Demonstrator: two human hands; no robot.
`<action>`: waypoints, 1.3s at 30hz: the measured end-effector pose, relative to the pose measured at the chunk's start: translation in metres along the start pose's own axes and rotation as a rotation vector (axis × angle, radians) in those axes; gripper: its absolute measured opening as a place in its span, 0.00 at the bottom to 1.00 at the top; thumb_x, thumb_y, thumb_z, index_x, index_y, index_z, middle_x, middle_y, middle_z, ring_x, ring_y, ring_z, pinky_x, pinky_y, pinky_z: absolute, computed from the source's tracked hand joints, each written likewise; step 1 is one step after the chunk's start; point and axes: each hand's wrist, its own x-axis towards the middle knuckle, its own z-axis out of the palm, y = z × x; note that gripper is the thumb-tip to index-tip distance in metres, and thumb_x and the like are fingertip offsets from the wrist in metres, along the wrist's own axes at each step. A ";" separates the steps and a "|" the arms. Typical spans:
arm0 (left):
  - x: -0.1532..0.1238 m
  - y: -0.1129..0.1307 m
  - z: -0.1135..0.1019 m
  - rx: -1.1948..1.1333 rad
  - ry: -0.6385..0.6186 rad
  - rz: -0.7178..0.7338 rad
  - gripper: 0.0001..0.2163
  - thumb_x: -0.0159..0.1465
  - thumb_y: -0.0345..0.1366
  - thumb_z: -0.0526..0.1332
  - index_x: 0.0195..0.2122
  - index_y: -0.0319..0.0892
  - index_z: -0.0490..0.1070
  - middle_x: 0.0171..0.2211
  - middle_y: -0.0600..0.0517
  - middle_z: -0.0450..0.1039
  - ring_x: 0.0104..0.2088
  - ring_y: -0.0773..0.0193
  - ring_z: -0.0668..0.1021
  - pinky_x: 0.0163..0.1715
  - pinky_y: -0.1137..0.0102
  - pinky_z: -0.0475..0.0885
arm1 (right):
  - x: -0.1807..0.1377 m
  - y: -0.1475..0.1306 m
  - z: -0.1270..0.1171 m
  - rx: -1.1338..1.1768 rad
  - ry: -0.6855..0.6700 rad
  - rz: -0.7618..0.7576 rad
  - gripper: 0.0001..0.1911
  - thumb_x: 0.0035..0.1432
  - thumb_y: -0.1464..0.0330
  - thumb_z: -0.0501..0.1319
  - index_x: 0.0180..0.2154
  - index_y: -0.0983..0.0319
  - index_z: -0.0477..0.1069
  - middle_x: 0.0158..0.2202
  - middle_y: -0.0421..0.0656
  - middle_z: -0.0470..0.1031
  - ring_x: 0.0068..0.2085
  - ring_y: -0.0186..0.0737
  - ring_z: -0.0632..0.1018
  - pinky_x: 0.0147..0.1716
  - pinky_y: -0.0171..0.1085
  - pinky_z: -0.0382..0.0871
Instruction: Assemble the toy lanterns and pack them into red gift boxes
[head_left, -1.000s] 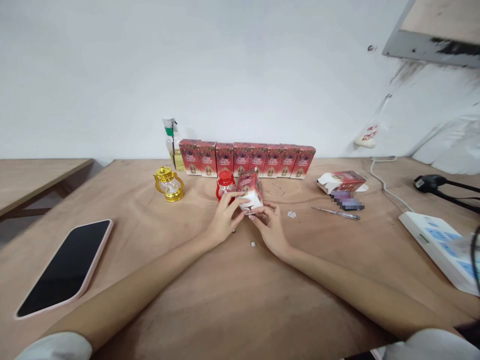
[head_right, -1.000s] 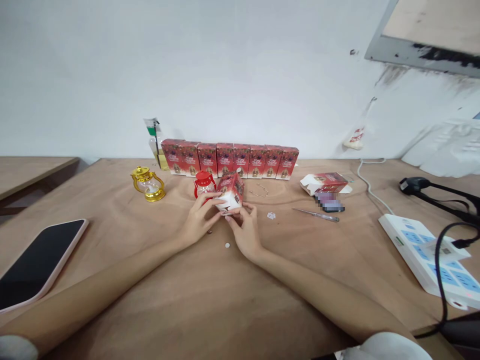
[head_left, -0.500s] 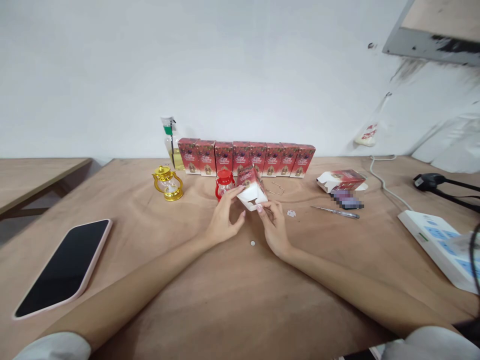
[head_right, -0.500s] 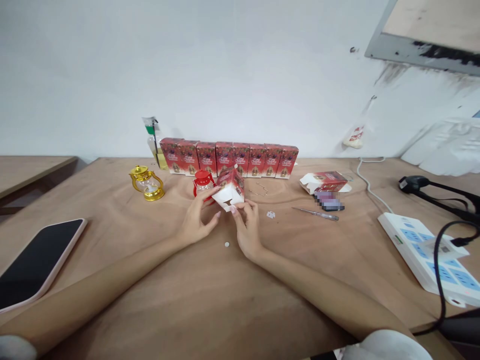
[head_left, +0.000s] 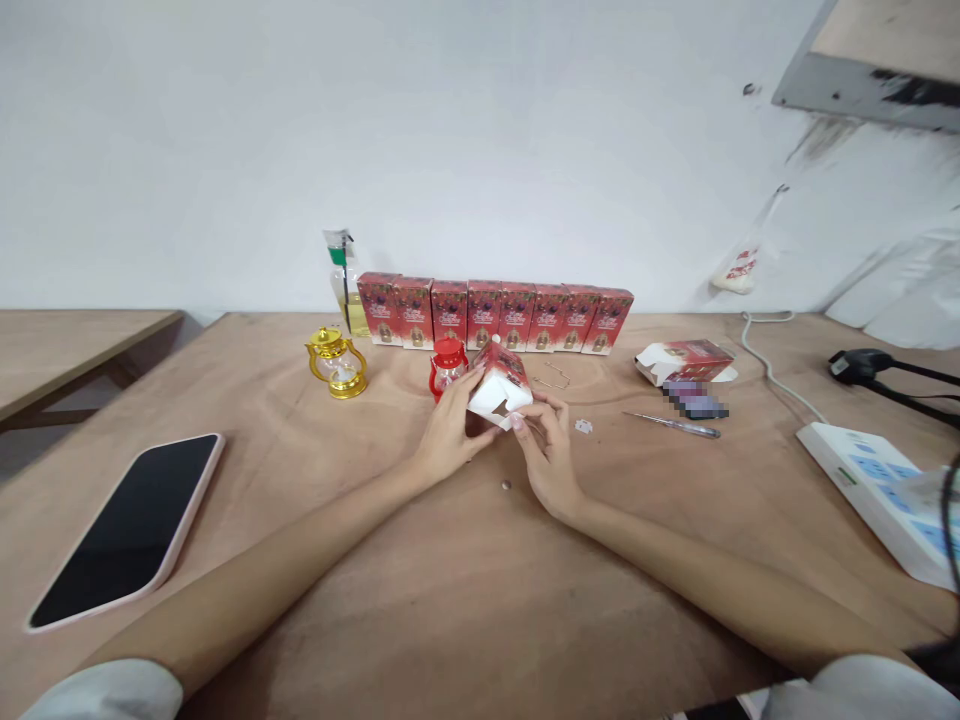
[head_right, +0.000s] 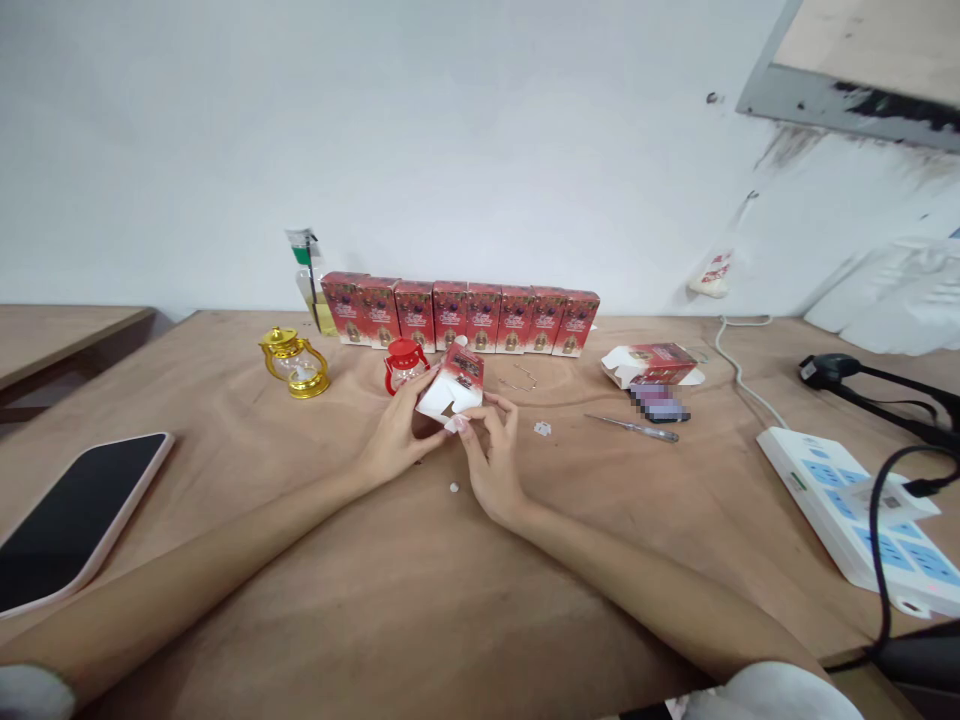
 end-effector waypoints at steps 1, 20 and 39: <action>0.000 -0.002 0.001 0.007 -0.003 0.003 0.35 0.58 0.37 0.64 0.64 0.44 0.48 0.60 0.39 0.58 0.60 0.51 0.64 0.57 0.52 0.62 | 0.000 0.000 0.001 0.028 0.000 0.020 0.10 0.60 0.58 0.56 0.35 0.57 0.69 0.47 0.46 0.59 0.56 0.43 0.64 0.54 0.46 0.66; -0.001 0.001 -0.002 0.065 -0.049 0.079 0.21 0.65 0.40 0.56 0.57 0.41 0.61 0.57 0.41 0.65 0.58 0.57 0.68 0.56 0.56 0.66 | 0.004 0.014 0.005 0.294 0.075 0.178 0.19 0.54 0.61 0.61 0.46 0.58 0.58 0.53 0.49 0.66 0.52 0.43 0.73 0.53 0.48 0.68; 0.001 0.003 -0.003 0.067 -0.011 0.126 0.14 0.68 0.36 0.52 0.53 0.40 0.65 0.54 0.42 0.69 0.57 0.57 0.69 0.55 0.55 0.67 | 0.004 0.020 0.005 0.237 0.080 0.186 0.18 0.54 0.63 0.60 0.46 0.58 0.59 0.50 0.48 0.67 0.47 0.41 0.74 0.49 0.45 0.71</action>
